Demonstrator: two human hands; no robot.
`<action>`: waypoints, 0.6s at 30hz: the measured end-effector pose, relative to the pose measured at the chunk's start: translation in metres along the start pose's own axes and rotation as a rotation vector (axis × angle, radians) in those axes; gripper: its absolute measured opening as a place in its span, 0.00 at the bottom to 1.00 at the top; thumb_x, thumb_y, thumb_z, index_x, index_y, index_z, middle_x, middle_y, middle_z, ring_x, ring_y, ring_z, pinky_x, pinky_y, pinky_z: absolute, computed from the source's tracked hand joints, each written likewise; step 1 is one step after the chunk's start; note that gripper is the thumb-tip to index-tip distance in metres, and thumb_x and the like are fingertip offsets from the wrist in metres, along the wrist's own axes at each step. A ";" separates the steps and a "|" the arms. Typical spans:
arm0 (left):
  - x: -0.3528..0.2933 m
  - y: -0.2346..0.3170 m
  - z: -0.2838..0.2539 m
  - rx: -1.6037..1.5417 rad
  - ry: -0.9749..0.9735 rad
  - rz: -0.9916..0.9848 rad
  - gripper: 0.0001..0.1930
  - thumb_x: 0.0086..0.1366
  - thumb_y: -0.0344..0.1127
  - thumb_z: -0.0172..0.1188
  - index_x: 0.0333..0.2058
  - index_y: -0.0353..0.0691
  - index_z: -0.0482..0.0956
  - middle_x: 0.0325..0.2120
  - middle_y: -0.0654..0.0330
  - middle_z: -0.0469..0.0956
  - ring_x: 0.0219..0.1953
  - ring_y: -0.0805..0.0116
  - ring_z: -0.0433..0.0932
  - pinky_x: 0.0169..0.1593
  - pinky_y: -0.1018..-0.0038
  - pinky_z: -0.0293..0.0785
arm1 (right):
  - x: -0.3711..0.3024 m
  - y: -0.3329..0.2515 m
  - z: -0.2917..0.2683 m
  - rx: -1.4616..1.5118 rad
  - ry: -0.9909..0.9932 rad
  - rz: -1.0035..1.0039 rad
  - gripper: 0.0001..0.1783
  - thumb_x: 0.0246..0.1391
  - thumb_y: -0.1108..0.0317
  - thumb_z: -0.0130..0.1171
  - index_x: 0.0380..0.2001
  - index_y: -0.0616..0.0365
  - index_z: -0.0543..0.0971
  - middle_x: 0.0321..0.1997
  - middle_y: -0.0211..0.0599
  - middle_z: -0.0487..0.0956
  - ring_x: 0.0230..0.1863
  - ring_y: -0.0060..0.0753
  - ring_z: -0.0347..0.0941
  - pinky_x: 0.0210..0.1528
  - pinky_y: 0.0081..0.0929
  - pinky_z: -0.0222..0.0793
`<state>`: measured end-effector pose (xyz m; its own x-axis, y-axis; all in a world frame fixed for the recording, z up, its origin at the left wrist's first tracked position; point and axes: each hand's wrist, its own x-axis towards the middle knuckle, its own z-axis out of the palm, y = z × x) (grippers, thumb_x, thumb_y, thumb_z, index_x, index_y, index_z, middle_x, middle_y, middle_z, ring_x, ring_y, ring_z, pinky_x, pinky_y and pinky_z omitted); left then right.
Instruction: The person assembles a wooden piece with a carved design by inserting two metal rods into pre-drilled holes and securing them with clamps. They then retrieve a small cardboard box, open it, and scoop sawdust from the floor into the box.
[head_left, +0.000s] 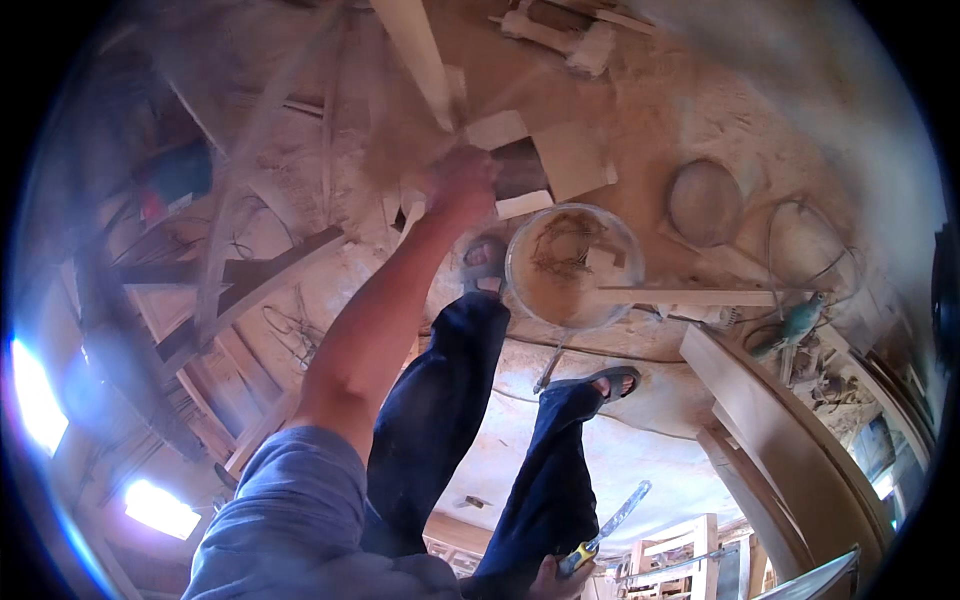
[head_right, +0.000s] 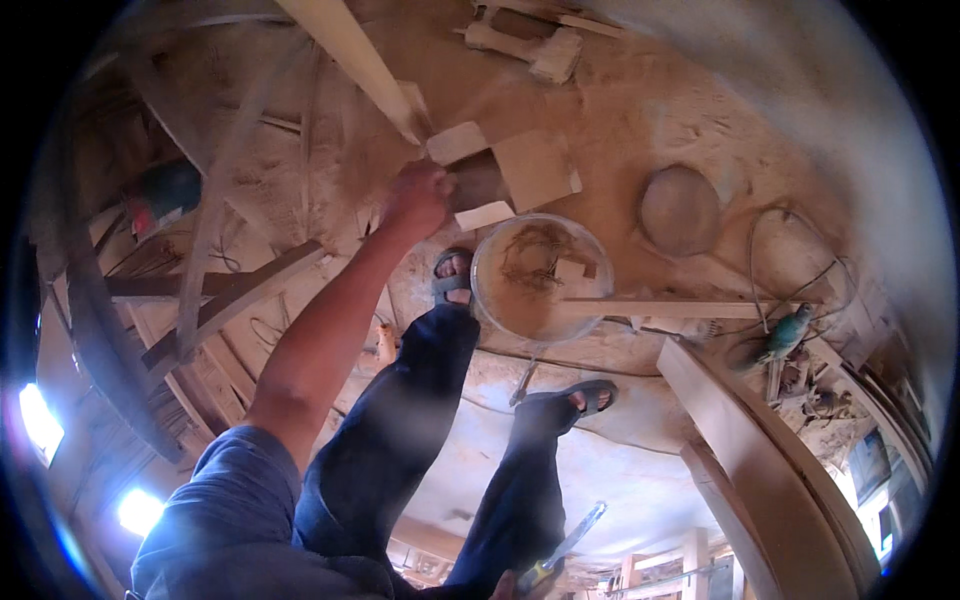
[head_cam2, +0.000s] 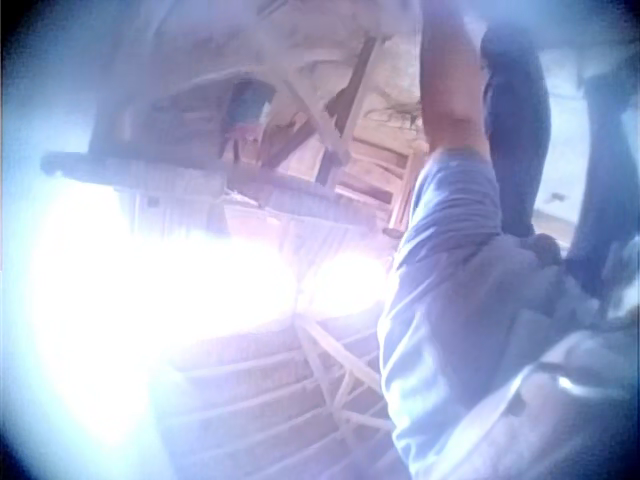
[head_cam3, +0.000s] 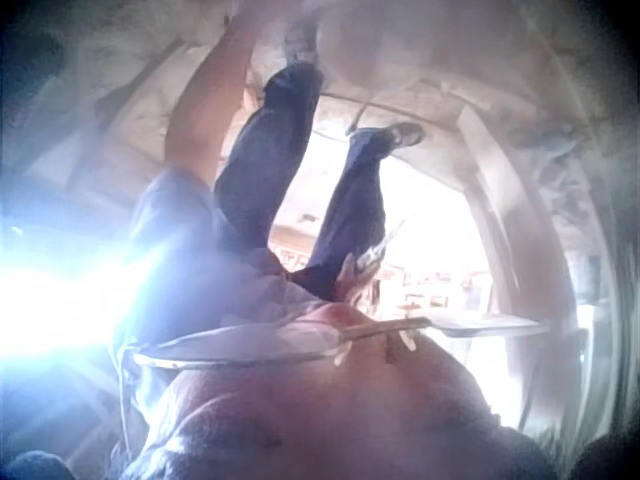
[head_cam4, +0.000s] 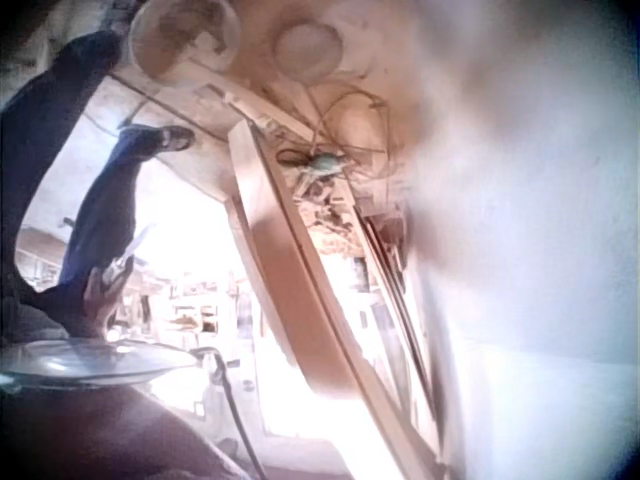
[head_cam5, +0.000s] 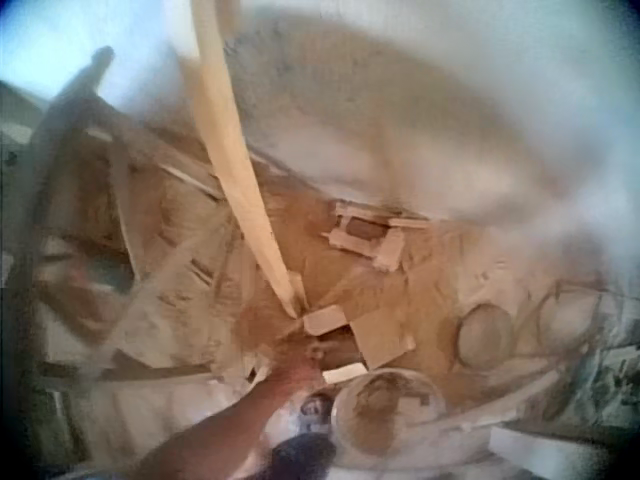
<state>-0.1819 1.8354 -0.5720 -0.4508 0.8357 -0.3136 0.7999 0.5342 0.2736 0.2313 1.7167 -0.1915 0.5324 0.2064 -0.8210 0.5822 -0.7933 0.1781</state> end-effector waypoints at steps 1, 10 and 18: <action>-0.011 -0.002 -0.015 -0.087 0.072 -0.136 0.09 0.62 0.35 0.60 0.37 0.37 0.82 0.40 0.47 0.80 0.44 0.46 0.78 0.48 0.56 0.74 | 0.001 0.005 -0.002 -0.034 0.007 -0.077 0.46 0.55 0.58 0.65 0.70 0.66 0.56 0.65 0.63 0.67 0.64 0.58 0.67 0.65 0.44 0.63; -0.093 -0.164 -0.042 -0.133 0.060 -0.551 0.15 0.60 0.36 0.58 0.46 0.41 0.80 0.40 0.44 0.82 0.45 0.42 0.81 0.48 0.56 0.76 | 0.029 0.066 0.004 -0.064 0.059 -0.360 0.46 0.51 0.64 0.68 0.69 0.66 0.59 0.63 0.62 0.69 0.60 0.55 0.70 0.61 0.45 0.68; -0.085 -0.158 0.044 0.009 -0.088 -0.498 0.19 0.61 0.34 0.59 0.52 0.41 0.79 0.45 0.44 0.81 0.49 0.46 0.80 0.51 0.59 0.76 | 0.016 0.032 -0.002 -0.039 0.019 -0.223 0.45 0.53 0.63 0.68 0.69 0.66 0.59 0.62 0.60 0.70 0.61 0.53 0.70 0.60 0.43 0.69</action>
<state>-0.2529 1.6745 -0.6285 -0.7437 0.4653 -0.4799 0.4998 0.8638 0.0631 0.2596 1.6956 -0.1984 0.3993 0.3854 -0.8319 0.7097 -0.7044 0.0143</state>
